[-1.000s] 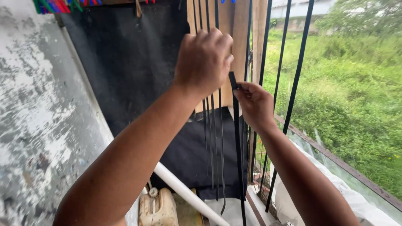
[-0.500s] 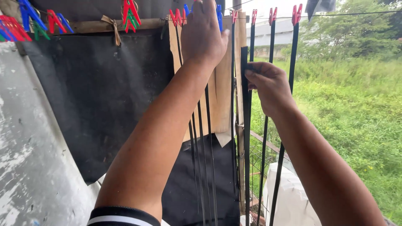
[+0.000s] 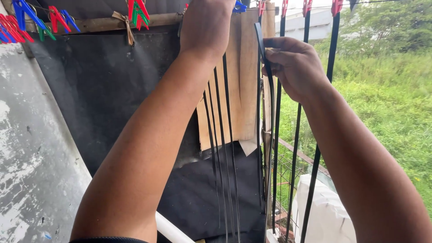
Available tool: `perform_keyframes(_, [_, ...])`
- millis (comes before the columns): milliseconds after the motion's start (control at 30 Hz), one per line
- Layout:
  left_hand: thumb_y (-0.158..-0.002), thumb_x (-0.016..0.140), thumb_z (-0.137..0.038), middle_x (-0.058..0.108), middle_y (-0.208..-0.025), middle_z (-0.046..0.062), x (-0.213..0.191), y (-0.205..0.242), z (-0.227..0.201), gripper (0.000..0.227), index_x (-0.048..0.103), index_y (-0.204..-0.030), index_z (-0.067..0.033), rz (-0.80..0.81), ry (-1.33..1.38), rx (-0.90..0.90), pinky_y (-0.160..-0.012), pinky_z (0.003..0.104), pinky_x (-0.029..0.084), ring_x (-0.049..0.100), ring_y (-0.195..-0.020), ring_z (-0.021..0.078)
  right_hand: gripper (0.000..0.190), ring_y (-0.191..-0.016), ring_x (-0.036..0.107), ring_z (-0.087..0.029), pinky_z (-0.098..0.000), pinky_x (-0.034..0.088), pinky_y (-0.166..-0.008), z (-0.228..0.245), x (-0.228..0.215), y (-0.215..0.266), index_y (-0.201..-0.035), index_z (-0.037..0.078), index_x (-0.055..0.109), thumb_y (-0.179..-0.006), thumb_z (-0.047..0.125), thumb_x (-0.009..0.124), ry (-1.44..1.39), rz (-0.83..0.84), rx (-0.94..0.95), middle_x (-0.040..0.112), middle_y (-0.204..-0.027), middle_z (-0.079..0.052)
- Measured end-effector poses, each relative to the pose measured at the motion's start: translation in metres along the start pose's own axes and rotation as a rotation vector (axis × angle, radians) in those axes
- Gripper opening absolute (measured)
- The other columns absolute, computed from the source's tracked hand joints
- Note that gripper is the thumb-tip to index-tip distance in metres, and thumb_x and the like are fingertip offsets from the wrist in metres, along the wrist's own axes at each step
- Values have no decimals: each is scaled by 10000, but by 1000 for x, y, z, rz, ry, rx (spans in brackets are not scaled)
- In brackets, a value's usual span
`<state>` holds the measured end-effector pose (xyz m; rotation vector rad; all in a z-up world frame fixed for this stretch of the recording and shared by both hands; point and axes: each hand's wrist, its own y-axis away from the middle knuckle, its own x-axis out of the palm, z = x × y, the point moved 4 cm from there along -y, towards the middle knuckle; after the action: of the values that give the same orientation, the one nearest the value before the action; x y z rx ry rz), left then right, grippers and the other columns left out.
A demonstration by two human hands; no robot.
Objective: The person smooths long black rubber strips using a sanding block on a small table, then hangs the strips on a clothesline with clothespins. The person repeats this process for multiple strips.
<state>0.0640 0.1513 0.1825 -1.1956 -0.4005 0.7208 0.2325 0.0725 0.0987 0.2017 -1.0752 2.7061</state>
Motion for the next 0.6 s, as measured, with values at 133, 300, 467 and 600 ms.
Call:
perform_keyframes(133, [-735,642,138,649,-1071,145,3,-3,5,459,617,-1123,-106,-54,-180,124,-553,422,568,679,-818,349,273,-752,679,-151,-228,592,-639,7,4,1,-1188,-25,716,-930,-24,627,82,-48,13,721,-935,-105])
perform_keyframes(300, [-744,787,32,660,-881,49,1,-12,0,279,627,-890,-144,-191,-526,385,-524,312,597,688,-763,218,332,-814,678,-185,-240,583,-675,3,4,-11,-1252,-52,689,-932,-21,608,72,0,25,687,-1028,-146])
perform_keyframes(467, [-651,729,77,569,-812,-1,8,-14,7,338,608,-859,-160,-153,-452,414,-467,330,528,596,-731,204,282,-736,651,-196,-255,582,-645,2,13,-15,-1176,-55,726,-920,-50,607,40,-12,42,671,-914,-146])
perform_keyframes(600, [-665,720,62,550,-801,-14,9,-15,10,328,619,-877,-167,-143,-448,414,-475,326,523,566,-720,189,281,-741,646,-197,-261,589,-661,-3,13,-23,-1179,-43,720,-929,-37,592,46,11,47,661,-928,-142])
